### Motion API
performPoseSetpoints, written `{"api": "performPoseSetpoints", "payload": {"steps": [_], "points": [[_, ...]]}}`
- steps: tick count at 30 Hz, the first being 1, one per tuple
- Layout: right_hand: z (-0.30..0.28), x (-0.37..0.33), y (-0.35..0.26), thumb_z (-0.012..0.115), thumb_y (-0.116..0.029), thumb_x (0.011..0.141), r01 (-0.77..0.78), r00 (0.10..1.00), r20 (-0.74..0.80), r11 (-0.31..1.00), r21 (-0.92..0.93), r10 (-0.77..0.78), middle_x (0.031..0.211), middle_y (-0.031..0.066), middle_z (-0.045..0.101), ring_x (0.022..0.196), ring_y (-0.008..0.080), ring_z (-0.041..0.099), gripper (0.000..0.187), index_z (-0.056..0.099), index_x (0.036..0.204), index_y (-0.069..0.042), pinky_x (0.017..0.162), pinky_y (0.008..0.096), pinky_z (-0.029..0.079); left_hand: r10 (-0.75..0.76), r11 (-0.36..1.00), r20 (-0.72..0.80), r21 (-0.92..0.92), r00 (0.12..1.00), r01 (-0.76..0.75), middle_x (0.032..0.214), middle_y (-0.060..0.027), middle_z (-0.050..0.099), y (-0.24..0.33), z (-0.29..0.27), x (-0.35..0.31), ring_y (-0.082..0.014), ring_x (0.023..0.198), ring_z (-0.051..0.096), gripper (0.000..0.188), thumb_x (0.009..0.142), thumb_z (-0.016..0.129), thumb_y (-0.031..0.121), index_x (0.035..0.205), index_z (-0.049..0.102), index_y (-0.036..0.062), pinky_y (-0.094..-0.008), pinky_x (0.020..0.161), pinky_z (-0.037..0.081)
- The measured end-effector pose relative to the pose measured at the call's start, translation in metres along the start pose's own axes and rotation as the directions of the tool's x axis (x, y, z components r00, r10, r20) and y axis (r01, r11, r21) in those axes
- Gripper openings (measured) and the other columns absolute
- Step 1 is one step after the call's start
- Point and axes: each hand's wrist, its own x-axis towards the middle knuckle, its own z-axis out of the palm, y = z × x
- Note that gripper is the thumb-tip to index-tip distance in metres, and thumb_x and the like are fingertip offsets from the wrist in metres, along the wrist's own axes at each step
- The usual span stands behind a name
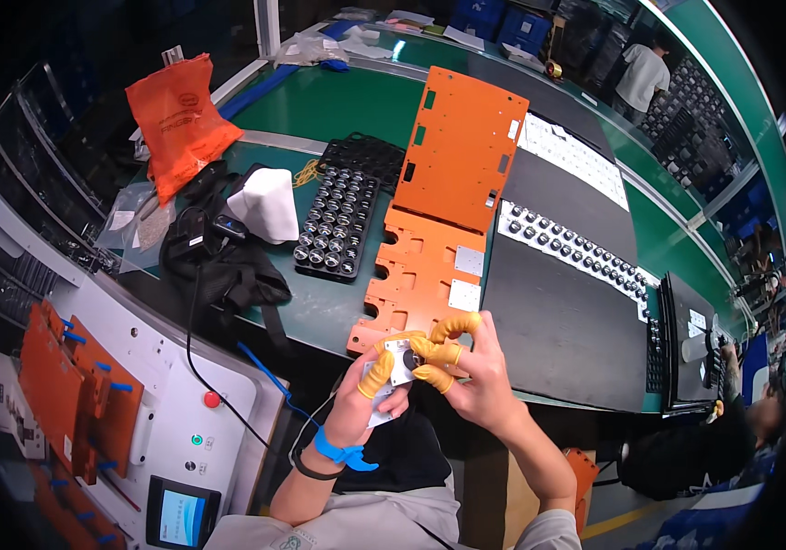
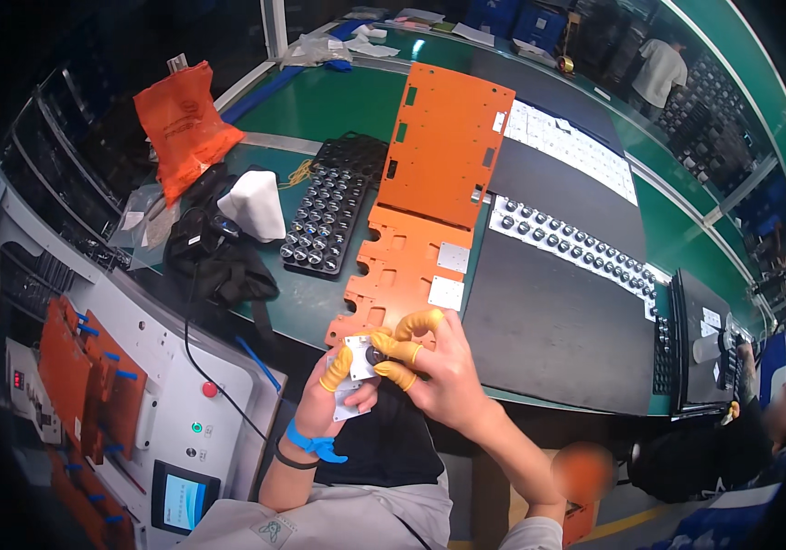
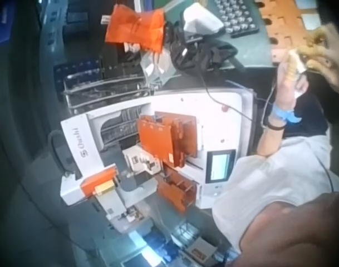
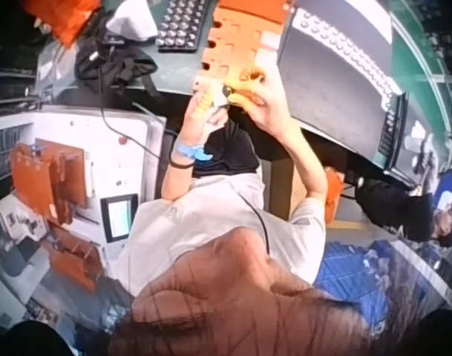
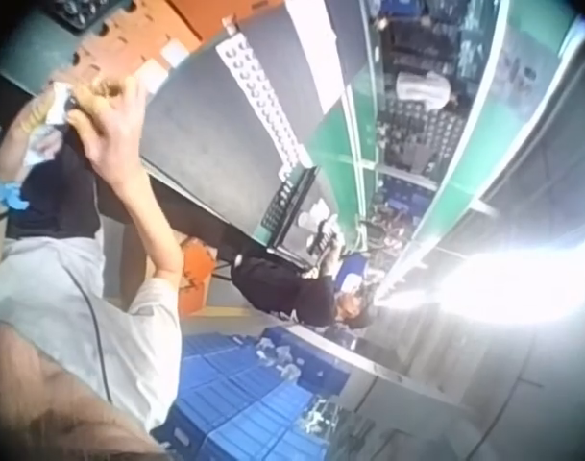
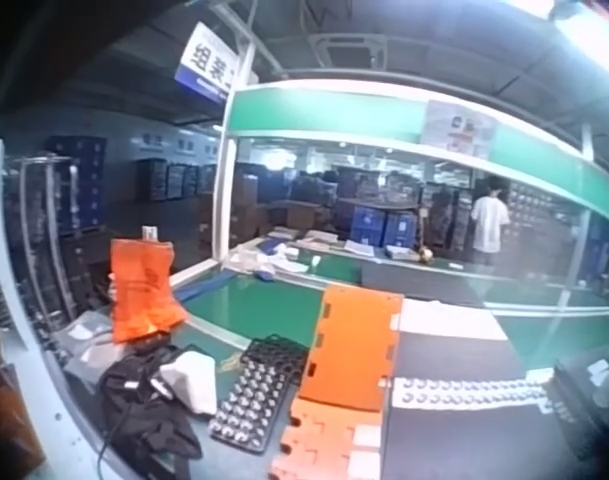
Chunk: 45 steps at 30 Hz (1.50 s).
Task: The recorder is assembling small electronic components into a tray-like fixture and then loading the fixture into an automated testing machine.
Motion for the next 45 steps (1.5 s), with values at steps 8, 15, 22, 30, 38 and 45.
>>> {"api": "performPoseSetpoints", "payload": {"steps": [8, 15, 22, 30, 38, 45], "points": [[-0.025, -0.002, -0.013, 0.087, -0.023, 0.073, 0.005, 0.997, 0.071, 1.0, 0.0, -0.005, 0.141, 0.0161, 0.052, 0.129, 0.039, 0.043, 0.05, 0.073, 0.12, -0.013, 0.105, 0.05, 0.042, -0.289, 0.909, 0.173, -0.258, 0.942, 0.326, 0.088, -0.0071, 0.06, 0.006, 0.015, 0.002, -0.0105, 0.051, 0.044, 0.061, 0.105, 0.038, 0.058, 0.127, 0.055, 0.0039, -0.0277, 0.053, 0.039], [-0.029, -0.007, -0.008, 0.083, -0.011, 0.067, 0.153, 0.988, 0.039, 0.978, -0.14, -0.149, 0.134, 0.0168, 0.059, 0.118, 0.0412, 0.058, 0.045, 0.073, 0.111, -0.008, 0.095, 0.0479, 0.052, -0.358, 0.897, 0.326, -0.141, 0.875, 0.419, 0.072, -0.0109, 0.06, 0.001, 0.012, 0.008, -0.015, 0.046, 0.046, 0.062, 0.105, 0.029, 0.061, 0.128, 0.055, 0.0091, -0.0292, 0.049, 0.04], [-0.047, -0.006, 0.009, 0.07, -0.01, 0.087, -0.191, 0.927, -0.364, 0.95, -0.249, 0.091, 0.089, 0.0117, 0.066, 0.076, 0.0278, 0.062, 0.015, 0.07, 0.097, 0.002, 0.067, 0.0322, 0.048, -0.211, 0.976, 0.096, 0.082, 0.973, 0.204, 0.062, -0.0038, 0.05, -0.018, 0.011, 0.006, -0.0096, 0.052, 0.041, 0.061, 0.11, 0.029, 0.047, 0.139, 0.051, -0.0011, -0.0236, 0.053, 0.035], [-0.046, -0.037, 0.067, 0.065, -0.016, 0.095, -0.831, 0.552, 0.077, 0.539, 0.136, 0.831, 0.064, 0.0001, 0.059, 0.055, 0.0054, 0.048, 0.025, 0.072, 0.085, 0.006, 0.05, 0.0258, 0.037, -0.171, 0.985, 0.08, -0.012, 0.982, 0.172, 0.059, -0.0027, 0.047, -0.007, 0.015, 0.008, -0.0091, 0.052, 0.038, 0.06, 0.109, 0.03, 0.043, 0.134, 0.056, -0.0045, -0.0235, 0.053, 0.031], [-0.027, -0.028, 0.058, 0.065, -0.025, 0.099, -0.903, 0.418, 0.238, 0.373, 0.213, 0.877, 0.064, 0.0003, 0.059, 0.052, 0.0052, 0.049, 0.032, 0.072, 0.089, 0.006, 0.047, 0.0243, 0.041, -0.174, 0.983, 0.072, -0.043, 0.982, 0.178, 0.069, -0.0086, 0.059, 0.001, 0.011, 0.014, -0.0099, 0.05, 0.04, 0.059, 0.109, 0.031, 0.044, 0.132, 0.057, -0.0043, -0.0246, 0.052, 0.032], [-0.012, -0.032, 0.057, 0.064, -0.029, 0.101, -0.914, 0.393, 0.241, 0.349, 0.207, 0.887, 0.062, -0.0002, 0.056, 0.052, 0.0058, 0.049, 0.038, 0.07, 0.086, 0.005, 0.047, 0.0257, 0.043, -0.123, 0.992, 0.099, -0.018, 0.987, 0.126, 0.106, -0.0246, 0.07, 0.003, -0.001, 0.021, -0.0095, 0.049, 0.046, 0.065, 0.108, 0.028, 0.048, 0.129, 0.058, -0.0047, -0.0228, 0.051, 0.039]]}}
